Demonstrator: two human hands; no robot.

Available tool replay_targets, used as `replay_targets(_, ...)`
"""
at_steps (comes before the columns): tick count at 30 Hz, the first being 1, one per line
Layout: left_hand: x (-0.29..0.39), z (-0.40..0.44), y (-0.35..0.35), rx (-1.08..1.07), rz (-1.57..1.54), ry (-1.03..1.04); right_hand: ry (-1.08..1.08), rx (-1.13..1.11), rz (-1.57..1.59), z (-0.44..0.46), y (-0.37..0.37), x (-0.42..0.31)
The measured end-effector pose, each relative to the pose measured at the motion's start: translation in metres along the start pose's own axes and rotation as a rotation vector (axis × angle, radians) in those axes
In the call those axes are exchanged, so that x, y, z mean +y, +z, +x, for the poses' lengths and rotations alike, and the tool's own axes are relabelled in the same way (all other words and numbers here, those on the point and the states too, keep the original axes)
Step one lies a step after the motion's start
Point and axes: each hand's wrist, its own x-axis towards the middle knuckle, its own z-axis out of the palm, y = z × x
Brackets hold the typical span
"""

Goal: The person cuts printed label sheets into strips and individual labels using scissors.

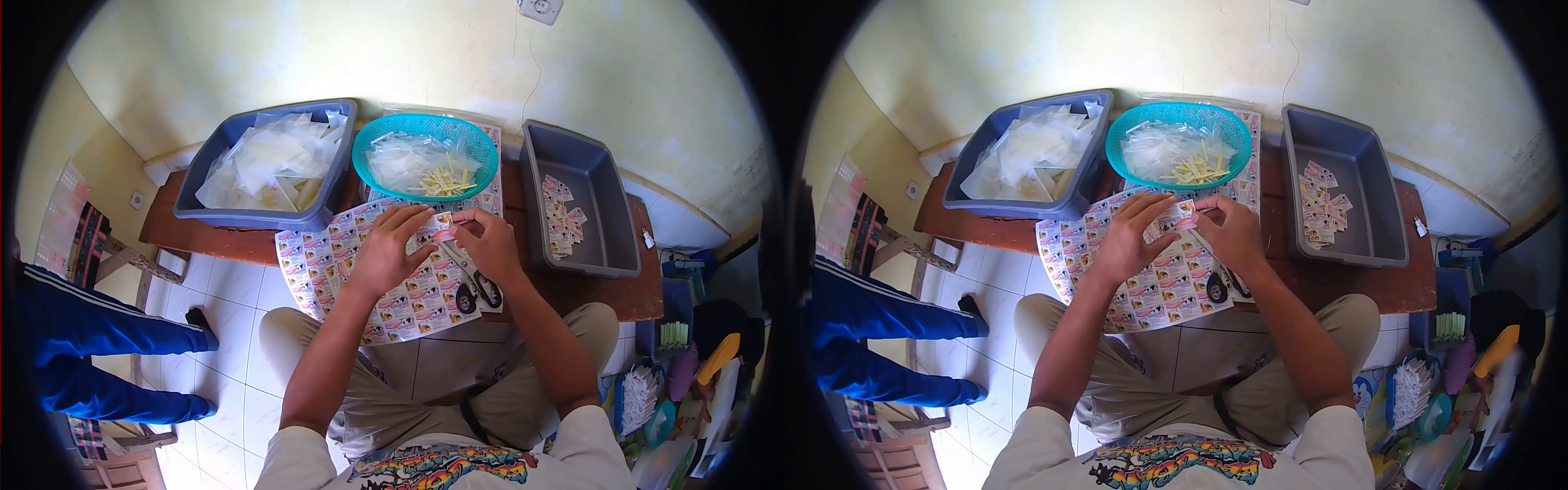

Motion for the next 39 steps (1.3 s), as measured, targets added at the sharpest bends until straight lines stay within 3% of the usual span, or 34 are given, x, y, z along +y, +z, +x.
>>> replay_targets(14, -0.003, 0.003, 0.007, 0.028, 0.001, 0.027, 0.015, 0.003, 0.049, 0.002, 0.001, 0.005)
replay_targets(29, -0.002, -0.021, 0.015, -0.032, -0.008, -0.053, -0.015, -0.046, -0.103, -0.03, -0.006, 0.015)
replay_targets(39, -0.004, -0.036, 0.025, -0.058, 0.014, -0.098, -0.028, -0.212, -0.509, -0.063, -0.013, 0.043)
